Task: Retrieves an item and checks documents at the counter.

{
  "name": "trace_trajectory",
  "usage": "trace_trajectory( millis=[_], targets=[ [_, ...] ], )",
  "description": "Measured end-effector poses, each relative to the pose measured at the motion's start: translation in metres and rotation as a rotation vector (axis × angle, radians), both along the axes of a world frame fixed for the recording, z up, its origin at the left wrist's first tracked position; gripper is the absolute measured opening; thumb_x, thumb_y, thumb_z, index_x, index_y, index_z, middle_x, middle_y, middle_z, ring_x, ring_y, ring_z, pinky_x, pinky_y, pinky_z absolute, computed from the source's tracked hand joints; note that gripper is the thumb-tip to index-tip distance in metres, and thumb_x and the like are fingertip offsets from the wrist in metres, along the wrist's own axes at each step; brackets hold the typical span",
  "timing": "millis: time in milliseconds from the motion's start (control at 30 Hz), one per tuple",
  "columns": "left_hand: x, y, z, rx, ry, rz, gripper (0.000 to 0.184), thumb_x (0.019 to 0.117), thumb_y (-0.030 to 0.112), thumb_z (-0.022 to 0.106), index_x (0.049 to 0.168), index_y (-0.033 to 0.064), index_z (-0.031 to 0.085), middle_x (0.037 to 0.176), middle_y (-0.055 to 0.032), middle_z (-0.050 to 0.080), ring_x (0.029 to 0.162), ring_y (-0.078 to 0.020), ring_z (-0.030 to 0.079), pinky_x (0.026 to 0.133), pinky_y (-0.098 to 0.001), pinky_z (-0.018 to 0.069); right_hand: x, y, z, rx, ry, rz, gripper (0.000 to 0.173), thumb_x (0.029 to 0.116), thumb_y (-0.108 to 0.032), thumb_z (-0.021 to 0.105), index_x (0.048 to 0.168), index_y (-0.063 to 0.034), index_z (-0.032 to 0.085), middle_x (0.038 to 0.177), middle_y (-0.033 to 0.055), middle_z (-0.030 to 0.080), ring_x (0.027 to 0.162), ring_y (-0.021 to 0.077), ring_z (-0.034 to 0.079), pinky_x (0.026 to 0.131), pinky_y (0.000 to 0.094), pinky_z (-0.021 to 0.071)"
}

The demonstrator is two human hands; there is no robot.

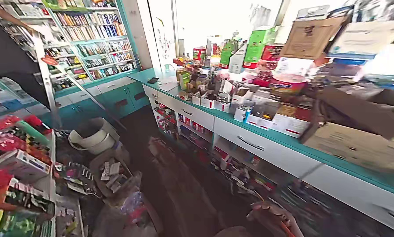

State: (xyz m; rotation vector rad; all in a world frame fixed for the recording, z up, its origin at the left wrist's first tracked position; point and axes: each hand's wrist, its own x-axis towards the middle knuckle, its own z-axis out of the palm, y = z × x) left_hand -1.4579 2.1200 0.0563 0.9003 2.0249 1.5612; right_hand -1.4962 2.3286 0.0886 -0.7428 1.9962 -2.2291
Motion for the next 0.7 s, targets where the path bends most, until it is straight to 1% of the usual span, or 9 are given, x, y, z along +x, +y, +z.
trace_trajectory(
  millis=[33,133,200,300,400,500,567,633,700],
  targets=[
    [-0.024,-0.017,-0.004,0.024,-0.007,0.056,0.045,0.0975,0.021,0.067,0.132,-0.0066,0.062,0.132,-0.0250,0.062,0.122,-0.0319,0.062,0.108,-0.0480,0.0479,-0.036,-0.010,-0.006,0.010,0.025,0.052,0.022,0.0979,-0.006,0.063,0.115,-0.0145,0.074,0.102,-0.0012,0.078,0.090,0.0133,0.074,0.085,0.0331,0.0624],
    [-0.104,-0.071,-0.019,0.093,0.029,0.232,0.038,0.0984,0.014,0.066,0.131,-0.0060,0.063,0.128,-0.0216,0.065,0.118,-0.0273,0.065,0.105,-0.0455,0.0517,-0.144,-0.054,-0.013,-0.004,0.059,0.146,0.024,0.0972,-0.002,0.061,0.116,-0.0110,0.073,0.102,0.0016,0.077,0.087,0.0127,0.073,0.077,0.0306,0.0617],
    [-0.155,-0.107,-0.014,0.045,-0.013,0.334,0.039,0.1003,0.016,0.064,0.134,-0.0041,0.060,0.128,-0.0202,0.066,0.113,-0.0255,0.067,0.100,-0.0447,0.0551,-0.211,-0.095,-0.014,-0.005,0.092,0.214,0.023,0.0965,-0.003,0.062,0.115,-0.0103,0.074,0.104,0.0002,0.077,0.090,0.0109,0.073,0.081,0.0297,0.0617],
    [-0.218,-0.169,0.006,-0.028,-0.043,0.509,0.044,0.0992,0.019,0.066,0.136,-0.0038,0.059,0.125,-0.0192,0.067,0.108,-0.0243,0.069,0.097,-0.0440,0.0563,-0.302,-0.182,-0.028,-0.051,0.115,0.429,0.020,0.0984,-0.013,0.065,0.117,-0.0075,0.073,0.103,0.0052,0.076,0.091,0.0164,0.073,0.084,0.0356,0.0611],
    [-0.253,-0.232,0.014,0.069,-0.027,0.708,0.045,0.0934,0.015,0.073,0.131,-0.0065,0.060,0.119,-0.0128,0.071,0.109,-0.0149,0.069,0.100,-0.0367,0.0567,-0.365,-0.282,-0.046,0.030,0.194,0.554,0.018,0.0980,-0.017,0.068,0.109,-0.0038,0.073,0.099,0.0046,0.075,0.088,0.0102,0.070,0.081,0.0304,0.0594],
    [-0.279,-0.290,0.012,0.199,-0.088,0.941,0.036,0.0952,0.011,0.069,0.128,-0.0032,0.063,0.117,-0.0059,0.072,0.107,-0.0090,0.069,0.097,-0.0323,0.0571,-0.391,-0.362,0.027,0.100,0.099,0.711,0.018,0.0983,-0.008,0.061,0.102,0.0057,0.072,0.081,0.0018,0.069,0.070,-0.0030,0.058,0.067,0.0164,0.0497],
    [-0.298,-0.343,-0.006,0.090,-0.147,1.066,0.036,0.1001,0.014,0.061,0.130,-0.0058,0.061,0.118,-0.0111,0.071,0.108,-0.0138,0.069,0.098,-0.0353,0.0562,-0.429,-0.408,0.035,0.048,0.060,0.857,0.023,0.1015,-0.014,0.058,0.104,0.0045,0.071,0.075,0.0011,0.064,0.063,-0.0030,0.054,0.059,0.0153,0.0463],
    [-0.319,-0.397,-0.030,0.057,-0.189,1.143,0.039,0.1009,0.012,0.059,0.134,-0.0084,0.057,0.121,-0.0146,0.070,0.107,-0.0156,0.069,0.096,-0.0347,0.0567,-0.473,-0.448,0.024,0.032,0.087,0.891,0.025,0.1010,-0.016,0.061,0.108,0.0058,0.072,0.086,0.0057,0.072,0.073,-0.0011,0.061,0.070,0.0169,0.0509],
    [-0.345,-0.457,-0.054,0.093,-0.237,1.171,0.040,0.1024,0.013,0.057,0.136,-0.0078,0.055,0.122,-0.0157,0.069,0.107,-0.0176,0.069,0.095,-0.0372,0.0568,-0.519,-0.485,0.008,0.035,0.124,0.849,0.029,0.1019,-0.021,0.059,0.110,0.0032,0.073,0.093,0.0060,0.073,0.077,-0.0001,0.062,0.071,0.0185,0.0513]
  ],
)
